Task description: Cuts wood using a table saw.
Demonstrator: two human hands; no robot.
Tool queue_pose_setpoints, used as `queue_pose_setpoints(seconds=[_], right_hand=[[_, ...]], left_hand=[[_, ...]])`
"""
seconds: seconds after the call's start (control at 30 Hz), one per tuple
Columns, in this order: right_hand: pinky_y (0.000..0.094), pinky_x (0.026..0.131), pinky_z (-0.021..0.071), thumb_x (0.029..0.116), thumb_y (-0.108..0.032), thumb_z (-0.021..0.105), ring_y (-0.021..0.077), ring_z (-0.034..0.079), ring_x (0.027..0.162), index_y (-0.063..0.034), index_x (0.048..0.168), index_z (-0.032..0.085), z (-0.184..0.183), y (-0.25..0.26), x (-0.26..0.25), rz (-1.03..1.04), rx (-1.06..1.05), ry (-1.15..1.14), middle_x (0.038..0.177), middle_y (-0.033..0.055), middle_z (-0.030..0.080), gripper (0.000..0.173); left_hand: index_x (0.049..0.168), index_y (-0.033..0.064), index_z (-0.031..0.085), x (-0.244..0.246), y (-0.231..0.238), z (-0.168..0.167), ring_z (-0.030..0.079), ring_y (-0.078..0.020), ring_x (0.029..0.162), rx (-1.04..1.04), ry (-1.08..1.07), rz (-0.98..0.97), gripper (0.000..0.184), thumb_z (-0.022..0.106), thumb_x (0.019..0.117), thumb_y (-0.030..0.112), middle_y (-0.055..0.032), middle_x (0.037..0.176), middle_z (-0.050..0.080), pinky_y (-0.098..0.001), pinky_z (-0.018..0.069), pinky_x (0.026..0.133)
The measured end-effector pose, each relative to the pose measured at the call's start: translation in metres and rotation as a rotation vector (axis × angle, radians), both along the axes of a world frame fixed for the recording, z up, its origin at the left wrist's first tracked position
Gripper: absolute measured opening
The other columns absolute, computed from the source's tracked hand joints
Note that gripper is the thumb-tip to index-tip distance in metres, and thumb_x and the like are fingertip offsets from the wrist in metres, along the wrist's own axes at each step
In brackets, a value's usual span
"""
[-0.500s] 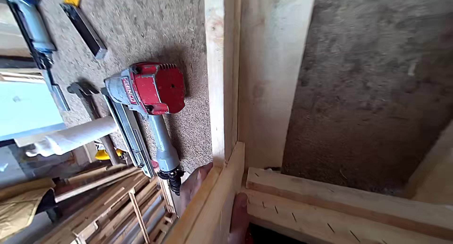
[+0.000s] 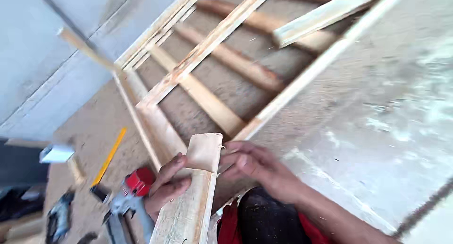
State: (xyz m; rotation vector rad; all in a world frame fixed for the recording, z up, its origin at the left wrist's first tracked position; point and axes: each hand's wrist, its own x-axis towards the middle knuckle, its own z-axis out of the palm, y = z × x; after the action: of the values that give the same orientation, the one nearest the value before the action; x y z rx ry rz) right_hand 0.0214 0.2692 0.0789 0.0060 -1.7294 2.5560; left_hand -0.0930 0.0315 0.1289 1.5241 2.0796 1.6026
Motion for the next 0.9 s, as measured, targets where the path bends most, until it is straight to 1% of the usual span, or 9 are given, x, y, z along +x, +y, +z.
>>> queue_pose_setpoints(seconds=[0.07,0.13,0.2,0.27,0.37,0.47,0.53,0.67,0.9], right_hand=[[0.0396,0.091,0.0618,0.1039,-0.027,0.055,0.0194,0.073,0.102,0.0037,0.131,0.056,0.003,0.01,0.028,0.024,-0.23,-0.101,0.113,0.0085,0.073,0.041],[0.0342,0.085,0.0614,0.1049,-0.016,0.052,0.0129,0.072,0.094,0.0004,0.115,0.063,0.008,0.031,0.063,-0.117,-0.342,-0.147,0.101,0.0039,0.074,0.022],[0.034,0.085,0.0616,0.1053,-0.009,0.049,0.0129,0.073,0.091,0.0002,0.106,0.065,0.007,0.063,0.098,-0.25,-0.414,-0.119,0.095,0.005,0.075,0.018],[0.0363,0.087,0.0615,0.1045,-0.007,0.047,0.0148,0.073,0.093,0.0013,0.106,0.064,0.001,0.101,0.131,-0.345,-0.457,-0.01,0.096,0.0075,0.076,0.019],[0.0386,0.091,0.0608,0.1041,-0.009,0.047,0.0158,0.073,0.095,-0.0001,0.11,0.062,-0.016,0.165,0.182,-0.463,-0.447,0.158,0.099,0.0076,0.075,0.019],[0.039,0.093,0.0607,0.104,-0.008,0.048,0.0167,0.074,0.096,-0.0002,0.111,0.061,-0.04,0.244,0.229,-0.588,-0.477,0.228,0.101,0.0084,0.076,0.017],[0.0384,0.091,0.0609,0.1041,-0.011,0.049,0.0163,0.074,0.095,-0.0023,0.111,0.061,-0.052,0.301,0.26,-0.665,-0.483,0.219,0.1,0.0076,0.076,0.017],[0.0389,0.095,0.059,0.1097,-0.034,0.039,0.0168,0.072,0.102,-0.0087,0.126,0.057,-0.055,0.398,0.32,-0.767,-0.518,0.136,0.107,0.0069,0.074,0.035],[0.0425,0.095,0.0587,0.1118,-0.045,0.017,0.0225,0.072,0.104,-0.0027,0.127,0.058,-0.07,0.588,0.358,-0.912,-0.609,-0.001,0.107,0.0141,0.073,0.061]], left_hand=[[0.126,0.0262,0.072,0.019,0.046,-0.013,0.064,-0.0041,0.119,0.027,-0.057,-0.098,0.03,0.065,0.0991,0.015,0.0107,0.132,0.068,-0.0254,0.0538,0.101],[0.118,0.0323,0.074,0.063,0.1,-0.001,0.059,-0.001,0.125,0.064,0.034,-0.035,0.026,0.072,0.0942,0.021,0.0191,0.134,0.064,-0.0242,0.0495,0.107],[0.134,0.042,0.06,0.084,0.137,0.0,0.049,-0.0048,0.138,0.091,0.168,0.072,0.043,0.072,0.0932,0.038,0.0216,0.15,0.048,-0.0335,0.0464,0.112],[0.148,0.0344,0.048,0.099,0.173,-0.004,0.052,-0.0199,0.136,0.125,0.08,0.105,0.067,0.079,0.0879,0.035,0.0078,0.157,0.04,-0.046,0.0559,0.103],[0.141,0.0145,0.056,0.119,0.224,-0.027,0.066,-0.0342,0.117,0.0,-0.376,-0.153,0.049,0.066,0.099,0.038,-0.0127,0.14,0.06,-0.0504,0.0608,0.091],[0.144,0.0129,0.055,0.153,0.28,-0.064,0.066,-0.022,0.117,-0.244,-0.634,-0.543,0.074,0.054,0.0949,0.067,-0.0095,0.134,0.066,-0.0392,0.0576,0.096],[0.145,0.0238,0.056,0.182,0.326,-0.094,0.065,-0.0073,0.119,-0.384,-0.726,-0.721,0.064,0.054,0.0958,0.064,0.0059,0.132,0.069,-0.0303,0.0535,0.104],[0.152,0.0064,0.042,0.246,0.447,-0.128,0.062,-0.0454,0.122,-0.502,-1.159,-1.017,0.08,0.078,0.0884,0.039,-0.0285,0.145,0.054,-0.057,0.0518,0.104],[0.152,-0.0004,0.032,0.296,0.636,-0.129,0.068,-0.0422,0.11,-0.515,-1.114,-0.933,0.084,0.081,0.0869,0.023,-0.0275,0.135,0.061,-0.0562,0.0566,0.097]])
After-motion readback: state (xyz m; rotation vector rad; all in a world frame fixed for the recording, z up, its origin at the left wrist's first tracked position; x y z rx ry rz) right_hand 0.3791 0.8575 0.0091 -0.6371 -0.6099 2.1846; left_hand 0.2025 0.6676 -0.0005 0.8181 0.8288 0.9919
